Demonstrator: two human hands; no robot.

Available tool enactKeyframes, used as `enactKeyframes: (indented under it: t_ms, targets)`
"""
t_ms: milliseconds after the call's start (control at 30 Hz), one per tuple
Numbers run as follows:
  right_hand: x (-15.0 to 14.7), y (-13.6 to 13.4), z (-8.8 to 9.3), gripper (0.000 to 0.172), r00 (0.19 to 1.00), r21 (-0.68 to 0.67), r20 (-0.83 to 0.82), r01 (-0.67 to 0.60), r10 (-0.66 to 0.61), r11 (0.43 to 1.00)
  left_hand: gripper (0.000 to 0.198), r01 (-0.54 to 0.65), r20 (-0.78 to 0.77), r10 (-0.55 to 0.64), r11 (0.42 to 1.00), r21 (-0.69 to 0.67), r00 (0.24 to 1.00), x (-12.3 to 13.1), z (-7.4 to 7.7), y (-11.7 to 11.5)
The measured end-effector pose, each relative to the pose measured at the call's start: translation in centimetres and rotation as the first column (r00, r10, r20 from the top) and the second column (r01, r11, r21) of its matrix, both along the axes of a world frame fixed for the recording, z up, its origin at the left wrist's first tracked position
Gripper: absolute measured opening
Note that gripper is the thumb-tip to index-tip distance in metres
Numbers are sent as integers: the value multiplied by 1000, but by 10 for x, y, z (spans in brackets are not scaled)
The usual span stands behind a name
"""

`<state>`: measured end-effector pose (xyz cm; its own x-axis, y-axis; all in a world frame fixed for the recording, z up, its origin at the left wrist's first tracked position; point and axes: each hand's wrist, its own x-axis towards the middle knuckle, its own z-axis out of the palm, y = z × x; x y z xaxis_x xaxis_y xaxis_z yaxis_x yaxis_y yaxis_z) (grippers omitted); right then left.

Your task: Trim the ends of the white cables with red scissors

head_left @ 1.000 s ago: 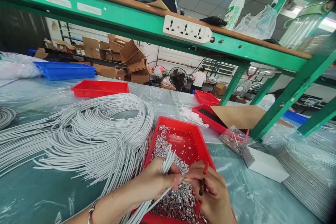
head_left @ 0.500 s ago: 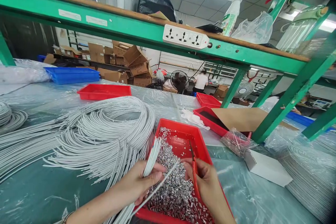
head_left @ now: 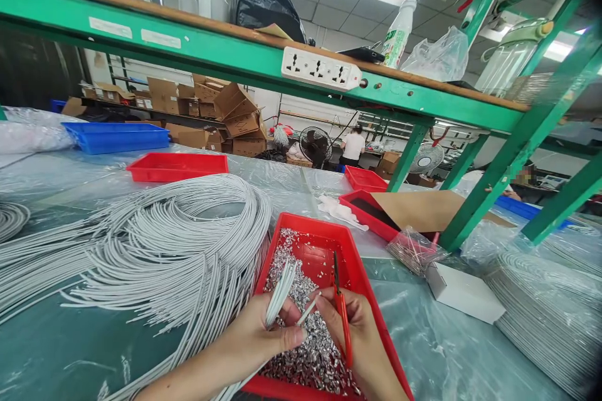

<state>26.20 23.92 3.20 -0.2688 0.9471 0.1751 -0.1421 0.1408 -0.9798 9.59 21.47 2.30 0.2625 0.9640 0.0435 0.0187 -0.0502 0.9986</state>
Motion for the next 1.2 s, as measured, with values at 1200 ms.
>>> enactKeyframes:
  t_ms: [1200]
  targets:
    - [8,0,-8,14,806,332,586,-149,-80,931,41,-241,-512,170,968,-75,842,-72,-16,-77]
